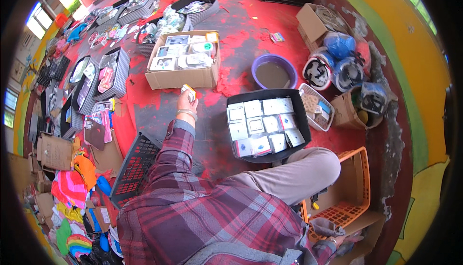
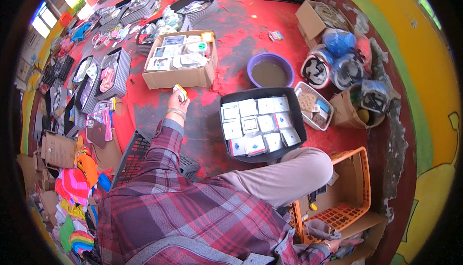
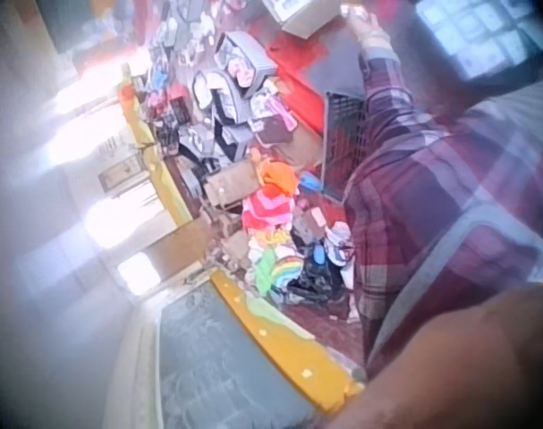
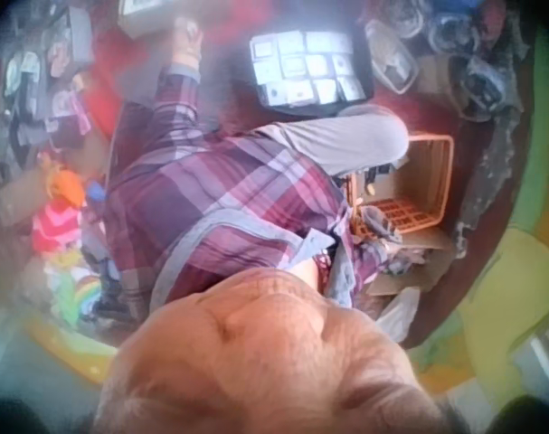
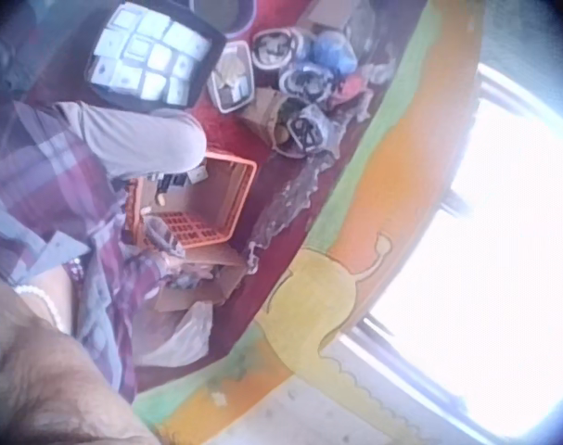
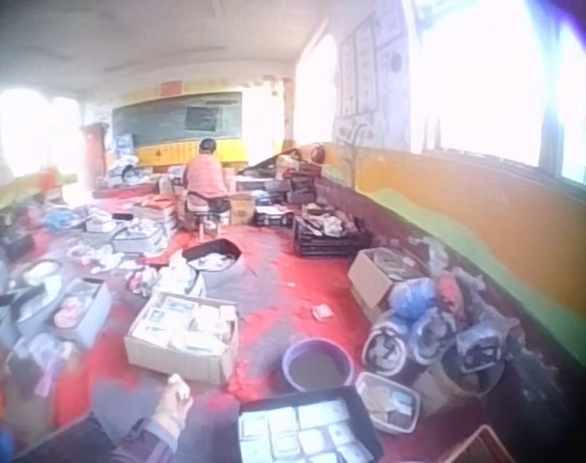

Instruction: The person cleans various electrical components by hand with a cloth, including a square switch housing and a plug, before placing them into different containers on the floor.

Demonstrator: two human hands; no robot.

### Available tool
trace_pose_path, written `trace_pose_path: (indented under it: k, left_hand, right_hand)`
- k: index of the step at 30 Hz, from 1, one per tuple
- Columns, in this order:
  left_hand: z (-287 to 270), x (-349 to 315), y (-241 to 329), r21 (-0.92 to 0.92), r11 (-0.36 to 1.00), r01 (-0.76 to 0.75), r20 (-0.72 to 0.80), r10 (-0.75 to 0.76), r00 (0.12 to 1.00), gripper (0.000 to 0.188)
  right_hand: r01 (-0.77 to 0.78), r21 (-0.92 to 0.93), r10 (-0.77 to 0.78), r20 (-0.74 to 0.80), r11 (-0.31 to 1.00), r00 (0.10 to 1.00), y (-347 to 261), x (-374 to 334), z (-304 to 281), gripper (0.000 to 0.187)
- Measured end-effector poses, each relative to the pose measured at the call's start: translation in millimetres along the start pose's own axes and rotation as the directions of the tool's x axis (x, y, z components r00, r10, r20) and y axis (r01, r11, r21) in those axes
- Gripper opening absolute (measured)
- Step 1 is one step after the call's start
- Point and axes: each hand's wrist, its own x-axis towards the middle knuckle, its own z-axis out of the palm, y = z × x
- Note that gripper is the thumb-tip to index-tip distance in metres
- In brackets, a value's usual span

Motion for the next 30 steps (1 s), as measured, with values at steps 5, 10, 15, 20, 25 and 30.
trace_pose_path:
  k: [5,10,15,20,25,30]
  left_hand:
    - [-9,46,5,-0.054,0.998,-0.044,-0.049,0.041,0.998,0.042]
    - [19,75,20,-0.005,0.983,-0.186,-0.017,0.185,0.983,0.033]
    - [43,77,26,0.110,0.959,-0.260,-0.013,0.263,0.965,0.027]
    - [13,95,-7,0.253,0.930,-0.268,-0.009,0.279,0.960,0.023]
    - [-9,56,-68,0.425,0.892,-0.155,-0.006,0.174,0.985,0.027]
    - [-15,-11,-98,0.635,0.769,-0.080,0.095,0.025,0.995,0.040]
  right_hand:
    - [0.001,-0.103,0.002,0.036,0.995,0.999,20,-19,13,0.031]
    - [-0.006,-0.165,0.015,0.048,0.986,0.999,29,-33,18,0.032]
    - [-0.014,-0.199,0.025,0.049,0.980,0.998,36,-40,11,0.032]
    - [-0.032,-0.239,0.048,0.062,0.971,0.997,33,-31,2,0.033]
    - [-0.019,-0.280,0.046,0.093,0.960,0.995,17,26,-42,0.034]
    - [-0.061,-0.244,0.058,-0.018,0.968,0.998,9,-29,22,0.038]
